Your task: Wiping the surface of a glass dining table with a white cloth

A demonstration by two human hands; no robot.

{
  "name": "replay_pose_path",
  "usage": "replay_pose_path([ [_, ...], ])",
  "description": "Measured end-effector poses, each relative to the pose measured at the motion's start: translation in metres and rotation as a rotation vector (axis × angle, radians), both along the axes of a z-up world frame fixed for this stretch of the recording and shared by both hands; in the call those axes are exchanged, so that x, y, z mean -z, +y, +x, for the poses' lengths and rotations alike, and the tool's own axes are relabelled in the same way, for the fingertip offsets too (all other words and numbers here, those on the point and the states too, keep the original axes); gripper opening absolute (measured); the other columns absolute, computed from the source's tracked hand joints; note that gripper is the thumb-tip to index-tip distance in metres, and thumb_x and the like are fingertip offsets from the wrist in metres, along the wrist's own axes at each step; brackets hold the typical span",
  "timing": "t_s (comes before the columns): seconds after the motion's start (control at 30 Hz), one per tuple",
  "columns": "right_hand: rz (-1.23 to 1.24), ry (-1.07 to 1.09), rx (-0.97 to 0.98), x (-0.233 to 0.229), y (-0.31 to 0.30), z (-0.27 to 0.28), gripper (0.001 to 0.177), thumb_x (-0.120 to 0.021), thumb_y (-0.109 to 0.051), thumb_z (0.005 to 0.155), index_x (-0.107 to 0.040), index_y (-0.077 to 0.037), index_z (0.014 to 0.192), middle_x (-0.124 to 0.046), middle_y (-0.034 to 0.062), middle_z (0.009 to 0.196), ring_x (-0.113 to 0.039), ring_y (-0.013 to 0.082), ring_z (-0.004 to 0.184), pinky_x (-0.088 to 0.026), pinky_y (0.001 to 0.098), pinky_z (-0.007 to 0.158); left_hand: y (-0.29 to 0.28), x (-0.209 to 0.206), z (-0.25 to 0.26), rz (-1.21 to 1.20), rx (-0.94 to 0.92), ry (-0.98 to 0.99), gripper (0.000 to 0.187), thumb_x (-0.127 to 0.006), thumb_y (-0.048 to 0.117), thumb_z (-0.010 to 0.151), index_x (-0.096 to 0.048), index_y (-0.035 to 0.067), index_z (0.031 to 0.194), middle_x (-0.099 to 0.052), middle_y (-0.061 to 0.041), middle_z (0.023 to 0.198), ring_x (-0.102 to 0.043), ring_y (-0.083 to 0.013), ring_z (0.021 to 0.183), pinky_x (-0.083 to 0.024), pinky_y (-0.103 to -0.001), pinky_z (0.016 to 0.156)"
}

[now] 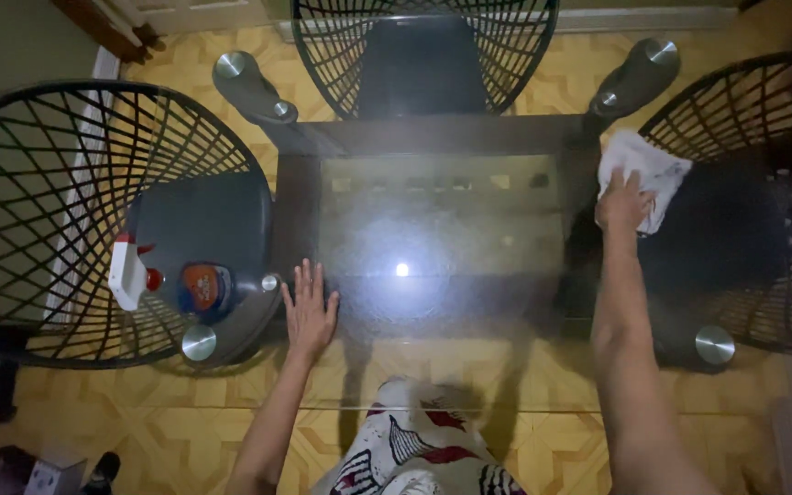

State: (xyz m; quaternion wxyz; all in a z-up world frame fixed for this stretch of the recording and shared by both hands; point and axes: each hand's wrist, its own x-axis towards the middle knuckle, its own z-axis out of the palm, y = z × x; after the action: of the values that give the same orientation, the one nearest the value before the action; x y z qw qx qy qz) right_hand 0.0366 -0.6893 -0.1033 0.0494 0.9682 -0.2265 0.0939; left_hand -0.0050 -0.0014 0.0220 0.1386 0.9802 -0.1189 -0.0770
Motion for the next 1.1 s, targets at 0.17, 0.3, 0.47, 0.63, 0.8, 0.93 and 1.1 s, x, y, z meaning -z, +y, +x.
replay_pose_path([
  [0.17,0.075,0.118,0.097,0.156,-0.026,0.08,0.076,-0.077,-0.034,0.097,-0.045,-0.011,0.161,-0.04,0.0239,0.161,-0.039,0.0499,0.143,-0.038,0.0656,0.109,-0.004,-0.012,0.001,0.035,-0.002,0.008,0.067,-0.041,0.045,0.104,-0.025,0.017,0.163,-0.014,-0.011,0.172,-0.016,-0.0314,0.157,-0.011,-0.061,0.124],
  [0.3,0.655,0.232,0.335,0.09,0.162,0.142,0.076,-0.053,-0.045,0.107,-0.023,-0.007,0.165,-0.024,0.0269,0.167,-0.027,0.048,0.152,-0.021,0.061,0.124,0.0,-0.001,0.003,0.094,-0.002,0.037,0.068,-0.04,0.046,0.103,-0.026,0.017,0.163,-0.014,-0.01,0.173,-0.016,-0.0304,0.157,-0.012,-0.06,0.125],
  [0.47,0.361,0.086,-0.675,-0.023,0.27,0.097,0.058,-0.048,-0.034,0.108,-0.028,-0.048,0.161,-0.037,-0.0003,0.162,-0.047,0.0375,0.123,-0.043,0.0514,0.096,0.004,0.007,0.002,0.08,0.018,0.011,0.069,-0.042,0.047,0.103,-0.024,0.018,0.163,-0.013,-0.011,0.172,-0.016,-0.0313,0.157,-0.011,-0.061,0.124],
  [0.63,0.19,0.386,-0.119,-0.056,0.14,0.117,0.027,-0.061,-0.024,0.099,-0.073,-0.032,0.122,-0.068,0.0001,0.129,-0.075,0.03,0.098,-0.058,0.0489,0.074,0.005,0.008,0.003,0.066,0.012,0.016,0.068,-0.041,0.046,0.104,-0.024,0.018,0.163,-0.013,-0.011,0.172,-0.015,-0.0317,0.157,-0.011,-0.061,0.124],
  [0.8,0.048,0.042,0.039,-0.019,0.008,-0.017,0.045,-0.055,-0.029,0.108,-0.06,-0.027,0.152,-0.057,0.0178,0.15,-0.066,0.0445,0.117,-0.042,0.0638,0.097,0.004,0.009,0.002,0.065,0.026,-0.04,0.068,-0.044,0.045,0.103,-0.027,0.016,0.162,-0.018,-0.013,0.171,-0.019,-0.032,0.157,-0.014,-0.061,0.123],
  [0.93,0.153,-0.064,0.226,-0.018,0.002,-0.109,0.047,-0.055,-0.025,0.111,-0.053,-0.022,0.157,-0.045,0.0194,0.157,-0.055,0.0557,0.118,-0.04,0.0705,0.099,0.001,-0.001,0.002,0.021,0.02,-0.036,0.067,-0.043,0.042,0.105,-0.025,0.015,0.163,-0.016,-0.013,0.172,-0.016,-0.0322,0.157,-0.01,-0.061,0.124],
  [1.1,-0.142,0.058,0.213,-0.068,0.177,-0.12,0.034,-0.052,-0.015,0.108,-0.055,-0.018,0.142,-0.047,0.0124,0.135,-0.053,0.0407,0.11,-0.041,0.0604,0.095,0.007,0.023,0.003,0.065,0.038,-0.079,0.069,-0.042,0.047,0.104,-0.027,0.016,0.163,-0.019,-0.013,0.171,-0.017,-0.0316,0.158,-0.013,-0.062,0.124],
])
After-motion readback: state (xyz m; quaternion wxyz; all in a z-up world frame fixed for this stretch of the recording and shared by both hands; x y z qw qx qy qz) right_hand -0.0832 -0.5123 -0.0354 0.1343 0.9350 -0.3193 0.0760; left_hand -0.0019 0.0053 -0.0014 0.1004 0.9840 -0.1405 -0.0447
